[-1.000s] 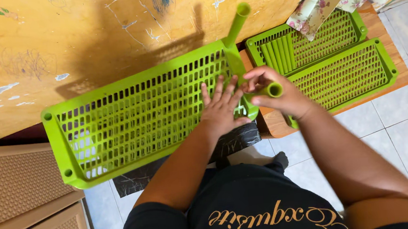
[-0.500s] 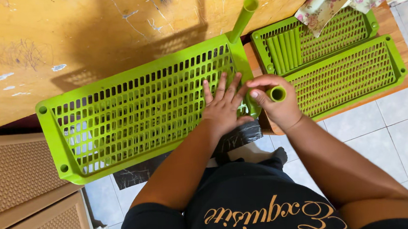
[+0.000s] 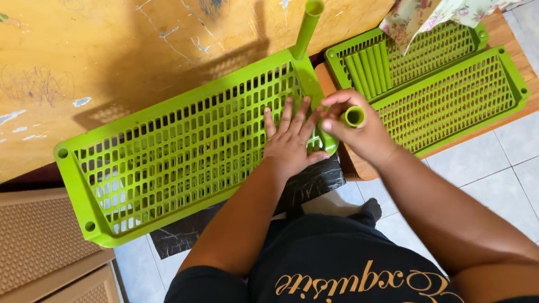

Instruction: The person assembles green plastic baskets by inserting cylindrical legs into the corner holes of the basket base. The person handles the baskets and legs by hand, repeatedly inserting legs into different baskets and stacking them.

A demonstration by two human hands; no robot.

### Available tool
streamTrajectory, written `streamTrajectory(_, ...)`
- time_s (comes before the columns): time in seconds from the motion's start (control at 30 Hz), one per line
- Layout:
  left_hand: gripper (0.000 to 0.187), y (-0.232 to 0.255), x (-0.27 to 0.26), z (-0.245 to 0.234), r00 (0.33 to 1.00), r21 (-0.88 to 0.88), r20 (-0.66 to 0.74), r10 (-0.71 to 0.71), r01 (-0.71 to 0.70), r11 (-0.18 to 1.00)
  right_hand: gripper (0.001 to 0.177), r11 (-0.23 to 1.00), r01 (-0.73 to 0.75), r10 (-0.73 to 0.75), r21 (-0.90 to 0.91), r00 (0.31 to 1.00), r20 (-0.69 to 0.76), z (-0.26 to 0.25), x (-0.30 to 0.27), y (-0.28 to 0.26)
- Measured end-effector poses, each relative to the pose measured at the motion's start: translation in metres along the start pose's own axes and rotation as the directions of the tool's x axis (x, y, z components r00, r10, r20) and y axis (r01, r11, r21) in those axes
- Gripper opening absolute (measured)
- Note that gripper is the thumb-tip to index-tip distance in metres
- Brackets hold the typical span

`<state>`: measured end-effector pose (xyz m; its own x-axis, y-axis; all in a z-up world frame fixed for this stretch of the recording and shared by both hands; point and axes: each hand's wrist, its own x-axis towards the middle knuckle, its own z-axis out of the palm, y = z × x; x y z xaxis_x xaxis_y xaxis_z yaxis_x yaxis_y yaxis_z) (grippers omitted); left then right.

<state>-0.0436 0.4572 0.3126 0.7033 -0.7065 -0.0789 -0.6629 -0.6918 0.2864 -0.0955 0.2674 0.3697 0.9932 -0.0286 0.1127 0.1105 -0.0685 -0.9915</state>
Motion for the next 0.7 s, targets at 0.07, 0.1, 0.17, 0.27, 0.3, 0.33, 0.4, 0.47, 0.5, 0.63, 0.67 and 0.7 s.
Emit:
streamTrajectory(0.07, 0.108, 0.0, 0.003, 0.002, 0.999, -0.008, 0.039, -0.008, 0.008, 1.0, 0.039, 0.998, -0.047, 0.053, -0.045, 0.989, 0.141, -0.013, 0.001, 0.0)
streamTrajectory(0.1, 0.108, 0.001, 0.004, 0.002, 0.999, -0.007, 0.035, -0.005, 0.005, 1.0, 0.037, 0.995, -0.071, 0.082, -0.07, 0.984, 0.159, -0.016, 0.001, 0.002)
streamTrajectory(0.17, 0.108, 0.005, 0.008, 0.002, 1.0, -0.002, 0.022, -0.003, 0.003, 1.0, 0.032, 0.993, -0.041, 0.053, -0.108, 0.993, 0.108, -0.016, 0.0, 0.012)
streamTrajectory(0.27, 0.107, 0.004, 0.004, 0.002, 1.0, -0.004, -0.014, -0.006, 0.006, 1.0, 0.026, 0.979, 0.087, -0.106, -0.186, 0.99, -0.097, 0.004, -0.011, 0.032)
streamTrajectory(0.3, 0.108, 0.004, 0.002, 0.003, 1.0, -0.002, -0.01, -0.006, 0.006, 1.0, 0.025, 0.966, 0.115, -0.155, -0.231, 0.974, -0.165, 0.013, -0.014, 0.037)
streamTrajectory(0.33, 0.109, 0.002, 0.003, 0.003, 1.0, 0.005, -0.015, -0.007, 0.007, 1.0, 0.024, 0.949, 0.148, -0.215, -0.279, 0.95, -0.227, 0.019, -0.012, 0.041)
streamTrajectory(0.4, 0.108, 0.002, 0.001, 0.007, 0.996, -0.021, -0.088, -0.017, 0.015, 1.0, 0.026, 0.934, 0.213, -0.291, -0.286, 0.92, -0.264, 0.029, -0.006, 0.043)
streamTrajectory(0.47, 0.105, 0.005, -0.006, 0.019, 0.976, -0.09, -0.215, -0.042, 0.023, 0.996, 0.029, 0.94, 0.203, -0.279, -0.275, 0.92, -0.276, 0.028, -0.004, 0.039)
streamTrajectory(0.5, 0.091, 0.006, -0.01, 0.025, 0.95, -0.074, -0.311, -0.012, -0.011, 0.997, 0.031, 0.952, 0.161, -0.232, -0.262, 0.935, -0.269, 0.026, -0.004, 0.036)
streamTrajectory(0.63, 0.036, 0.018, -0.027, 0.043, 0.819, 0.002, -0.554, 0.152, -0.181, 0.983, 0.037, 0.946, 0.04, -0.101, -0.321, 0.979, -0.176, 0.007, -0.003, 0.02)
streamTrajectory(0.67, 0.025, 0.022, -0.025, 0.039, 0.785, 0.028, -0.584, 0.208, -0.237, 0.971, 0.042, 0.915, 0.08, -0.135, -0.395, 0.984, -0.113, 0.003, -0.001, 0.019)
streamTrajectory(0.7, 0.026, 0.029, -0.023, 0.034, 0.77, 0.025, -0.593, 0.237, -0.277, 0.961, 0.047, 0.876, 0.124, -0.164, -0.465, 0.985, -0.048, -0.002, 0.0, 0.018)
